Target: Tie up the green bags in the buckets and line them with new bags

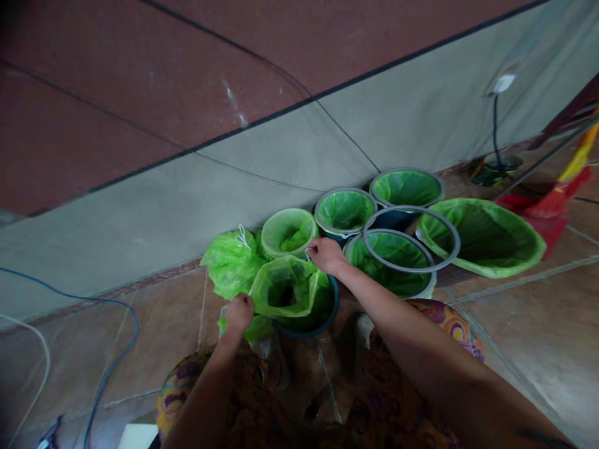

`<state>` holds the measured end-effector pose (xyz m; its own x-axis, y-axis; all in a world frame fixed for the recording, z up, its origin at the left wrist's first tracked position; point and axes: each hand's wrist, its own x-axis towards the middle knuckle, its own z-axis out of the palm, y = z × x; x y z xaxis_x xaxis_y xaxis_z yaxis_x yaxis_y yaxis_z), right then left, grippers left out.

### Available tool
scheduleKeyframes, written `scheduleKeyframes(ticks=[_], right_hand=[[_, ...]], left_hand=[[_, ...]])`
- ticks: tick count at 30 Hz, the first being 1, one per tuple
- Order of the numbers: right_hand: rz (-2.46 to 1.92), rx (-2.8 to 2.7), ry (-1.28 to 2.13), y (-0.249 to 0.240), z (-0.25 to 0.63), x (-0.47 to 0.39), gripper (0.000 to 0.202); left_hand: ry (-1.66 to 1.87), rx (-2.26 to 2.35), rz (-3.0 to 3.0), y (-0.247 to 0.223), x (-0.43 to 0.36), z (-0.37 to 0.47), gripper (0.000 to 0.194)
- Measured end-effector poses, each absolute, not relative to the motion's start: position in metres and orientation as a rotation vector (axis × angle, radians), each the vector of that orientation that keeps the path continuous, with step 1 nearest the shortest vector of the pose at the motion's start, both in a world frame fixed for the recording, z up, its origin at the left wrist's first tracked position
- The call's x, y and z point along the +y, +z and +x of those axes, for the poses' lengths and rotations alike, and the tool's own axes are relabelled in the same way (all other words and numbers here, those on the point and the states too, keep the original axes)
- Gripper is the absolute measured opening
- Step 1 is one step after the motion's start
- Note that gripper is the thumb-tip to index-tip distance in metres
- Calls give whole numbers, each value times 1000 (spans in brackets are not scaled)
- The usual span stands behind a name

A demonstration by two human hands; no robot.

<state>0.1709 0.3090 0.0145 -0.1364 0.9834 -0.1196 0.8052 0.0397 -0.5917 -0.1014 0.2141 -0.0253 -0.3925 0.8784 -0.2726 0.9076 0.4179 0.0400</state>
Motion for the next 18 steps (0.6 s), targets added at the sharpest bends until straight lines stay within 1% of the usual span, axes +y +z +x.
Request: scheduleKeyframes(ticks=[3,5,7,10,12,16,18], right_hand=[[-1795,-1975,768,14,173,310,22],[-1740,-1922,785,14,173,311,21],[-1613,-1799,865,14,172,312,20],[-1326,-1494,1062,18,168,313,18],[-1162,-1280,1199,22,165,312,20],[-981,-930,1546,32,156,308,33],[-954,-898,1649,35,150,303,34]], left_hand=[[-114,2483,1557,-7,213,-102,34],[39,2495,1543,8,213,-104,33],[334,2408,1539,22,213,-106,31],[861,2112,1515,38,216,-105,26],[1069,1924,1404,44,220,-100,26],[1175,1664,1153,50,229,-83,26],[1185,1559,1167,53,234,-73,27]])
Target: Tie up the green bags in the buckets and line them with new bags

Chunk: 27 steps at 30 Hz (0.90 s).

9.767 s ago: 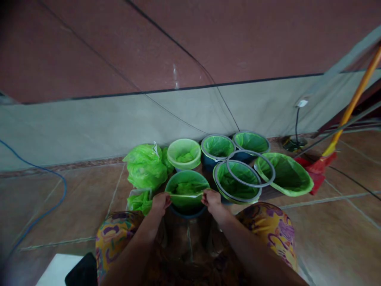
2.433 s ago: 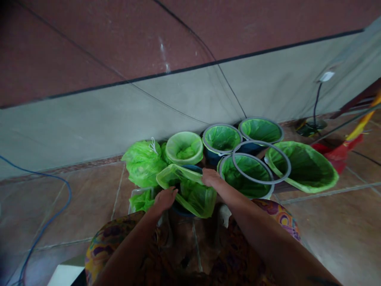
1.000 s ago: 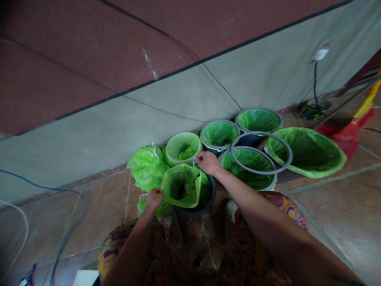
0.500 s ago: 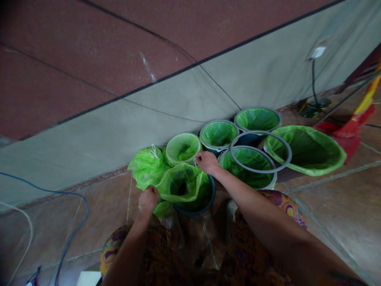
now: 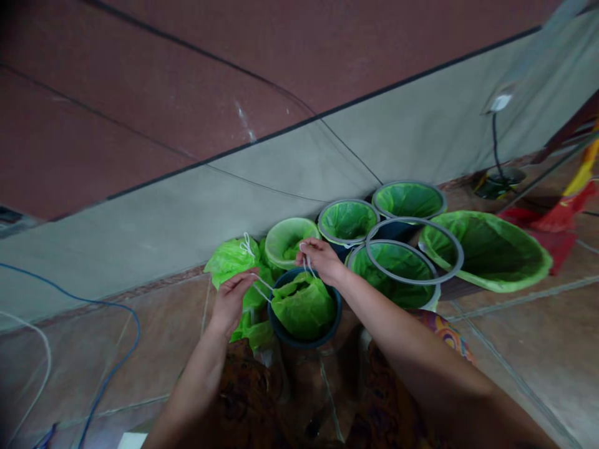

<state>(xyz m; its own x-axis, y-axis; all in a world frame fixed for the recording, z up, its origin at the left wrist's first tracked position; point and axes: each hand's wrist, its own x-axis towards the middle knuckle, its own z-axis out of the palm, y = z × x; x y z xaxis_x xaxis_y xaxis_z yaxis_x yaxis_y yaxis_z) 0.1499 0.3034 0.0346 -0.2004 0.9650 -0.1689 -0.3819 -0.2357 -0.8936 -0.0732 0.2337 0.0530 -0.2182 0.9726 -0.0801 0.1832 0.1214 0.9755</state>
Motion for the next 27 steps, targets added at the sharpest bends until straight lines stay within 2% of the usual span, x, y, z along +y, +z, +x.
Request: scheduleKeyframes(ticks=[7,10,14,18,22,27], right_hand=[[-1113,-1337,1867,24,110,279,22],[-1077,-1552,1862,17,98,276,5],[-1117,-1359,1865,20,101,289,20],[-1039,-1044,1876,26,116,311,34],[-1062,-824,1724,26,130,329,35],[-1105,-781,1638,30,127,325,40]], left_hand=[[1084,1366,1225,55,267,-45,36],[1077,1316,1188,38,279,-42,39],[1102,1255,1078,4,278,-41,43],[885,1110,1213,-21,270,-34,40],[827,1173,1307,-32,269,-27,34],[929,1433,1026,-43,276,-23,27]])
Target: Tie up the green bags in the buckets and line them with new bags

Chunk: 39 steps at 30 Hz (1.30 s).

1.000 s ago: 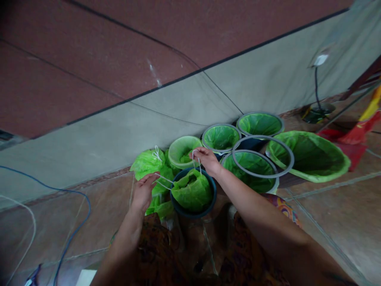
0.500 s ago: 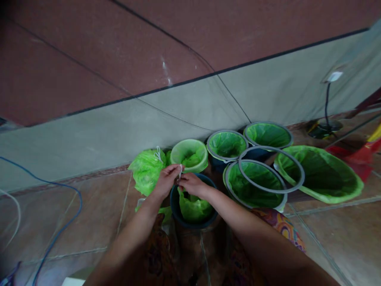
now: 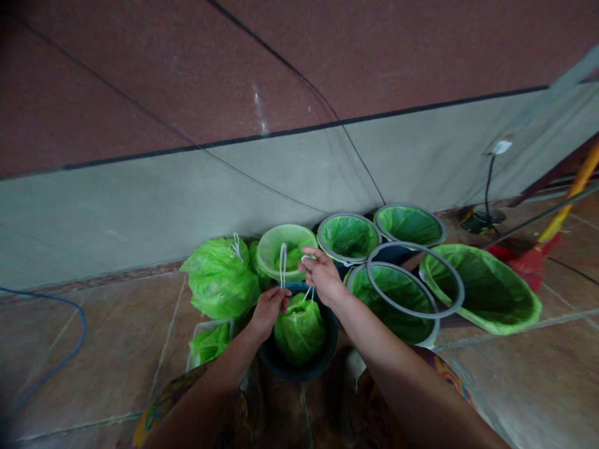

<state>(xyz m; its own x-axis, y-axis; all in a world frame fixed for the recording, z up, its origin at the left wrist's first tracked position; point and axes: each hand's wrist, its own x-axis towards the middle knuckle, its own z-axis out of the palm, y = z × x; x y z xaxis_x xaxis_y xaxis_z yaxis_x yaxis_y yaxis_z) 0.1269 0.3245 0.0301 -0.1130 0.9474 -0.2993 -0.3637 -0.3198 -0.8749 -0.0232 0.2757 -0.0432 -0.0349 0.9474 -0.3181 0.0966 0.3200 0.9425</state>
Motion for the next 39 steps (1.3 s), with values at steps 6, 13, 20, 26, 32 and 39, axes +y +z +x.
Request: scheduleKeyframes(ticks=[6,13,20,26,32,39], right_hand=[[-849,-826,1884,36,103,308,30],[-782,-746,1922,28,103,325,31],[-1461,-1920,1428,-3,126,322,28],[-1640,-2455,992,0,129,310,25],[-1613,-2502,1165,8,132,311,21],[-1297,-2265,1219,-12,131,319,26]], left_hand=[[677,1284,1328,-56,272,-5,28],[631,1223,1390,-54,261,9,29],[746,1394,1085,-56,277,-12,34],[769,1433,946,-58,281,-25,23],[671,1463,1306,-53,287,-38,6],[336,1496,2190,-26,283,-41,23]])
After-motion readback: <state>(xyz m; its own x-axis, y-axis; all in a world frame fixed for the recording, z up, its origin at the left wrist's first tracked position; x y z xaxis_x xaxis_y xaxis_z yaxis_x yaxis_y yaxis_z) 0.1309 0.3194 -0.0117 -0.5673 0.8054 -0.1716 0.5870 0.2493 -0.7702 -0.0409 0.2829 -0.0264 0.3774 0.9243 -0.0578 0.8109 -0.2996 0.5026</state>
